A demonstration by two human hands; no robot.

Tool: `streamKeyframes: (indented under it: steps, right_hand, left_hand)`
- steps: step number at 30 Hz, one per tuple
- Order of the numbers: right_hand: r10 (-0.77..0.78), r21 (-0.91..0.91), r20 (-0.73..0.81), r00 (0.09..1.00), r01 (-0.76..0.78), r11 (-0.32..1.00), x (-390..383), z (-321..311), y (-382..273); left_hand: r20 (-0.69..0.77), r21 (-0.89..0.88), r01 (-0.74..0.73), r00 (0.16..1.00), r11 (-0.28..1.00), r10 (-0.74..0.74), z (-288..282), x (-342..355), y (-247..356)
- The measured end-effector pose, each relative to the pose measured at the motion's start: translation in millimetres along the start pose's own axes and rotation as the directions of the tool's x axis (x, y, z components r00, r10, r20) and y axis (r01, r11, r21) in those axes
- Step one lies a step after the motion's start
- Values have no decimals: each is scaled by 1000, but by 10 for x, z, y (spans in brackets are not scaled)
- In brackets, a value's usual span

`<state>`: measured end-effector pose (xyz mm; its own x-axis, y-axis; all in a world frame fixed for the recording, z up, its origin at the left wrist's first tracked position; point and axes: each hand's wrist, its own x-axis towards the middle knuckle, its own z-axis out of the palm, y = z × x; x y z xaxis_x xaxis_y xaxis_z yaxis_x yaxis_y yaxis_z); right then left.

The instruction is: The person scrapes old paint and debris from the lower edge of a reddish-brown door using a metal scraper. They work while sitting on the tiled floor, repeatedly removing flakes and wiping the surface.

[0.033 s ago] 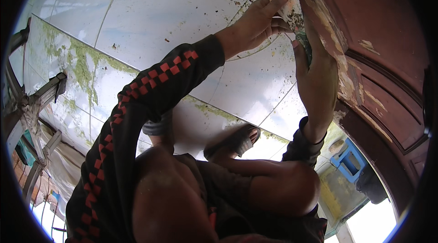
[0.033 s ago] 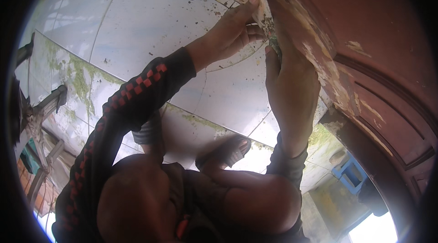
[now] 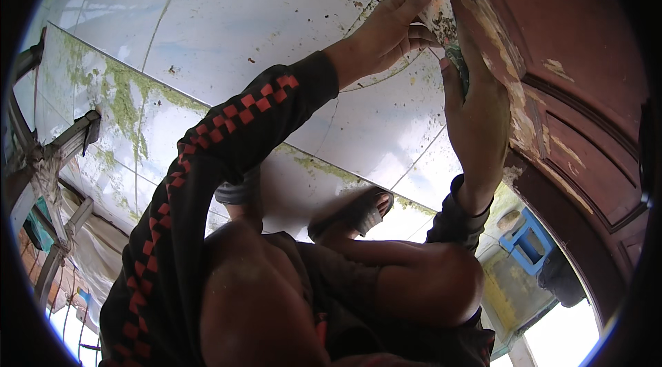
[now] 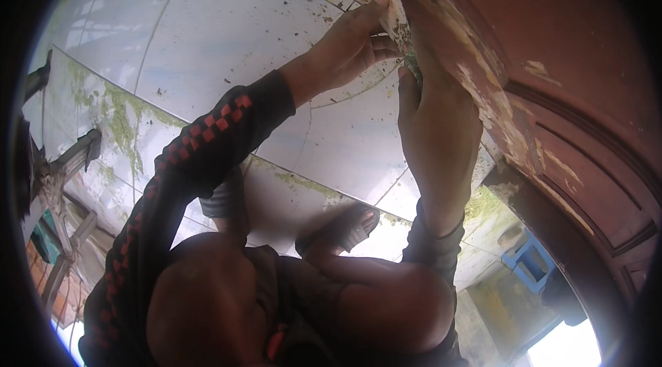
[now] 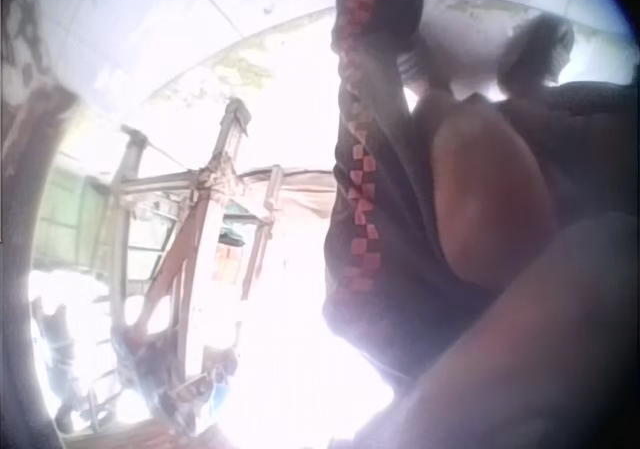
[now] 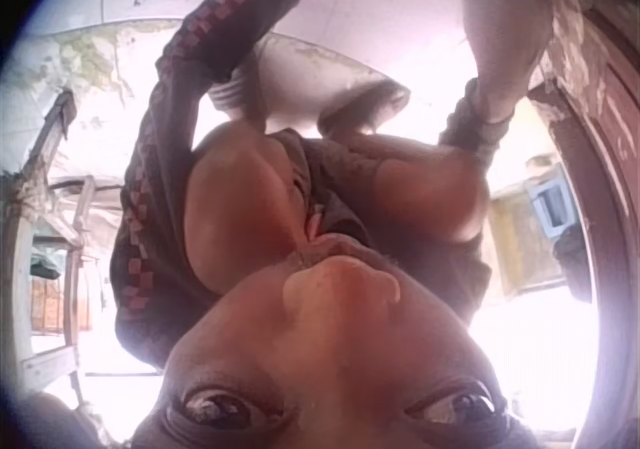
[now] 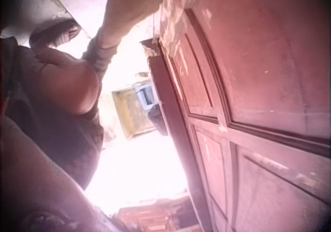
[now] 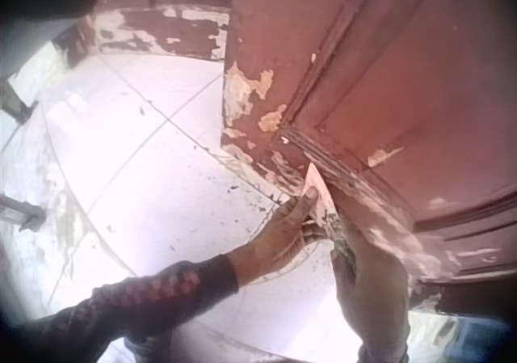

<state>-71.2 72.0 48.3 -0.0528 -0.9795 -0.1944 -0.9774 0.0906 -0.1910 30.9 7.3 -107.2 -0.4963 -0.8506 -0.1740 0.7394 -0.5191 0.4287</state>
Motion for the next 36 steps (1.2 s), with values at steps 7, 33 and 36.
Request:
streamKeyframes:
  steps: [7,33,36]
  right_hand:
    - [-28,-22,-19,999,27,999,9,11,-65]
    - [-124,71,-117,985,133,989,77,350,210]
    - [-192,163,-165,967,218,962,93,415,26]
  left_hand:
    - [16,-14,54,998,998,-54,29,-20,9]
    - [196,976,-160,356,-147,914,-709,79,1085]
    - [250,968,-109,475,-225,844,-1036,148,1144]
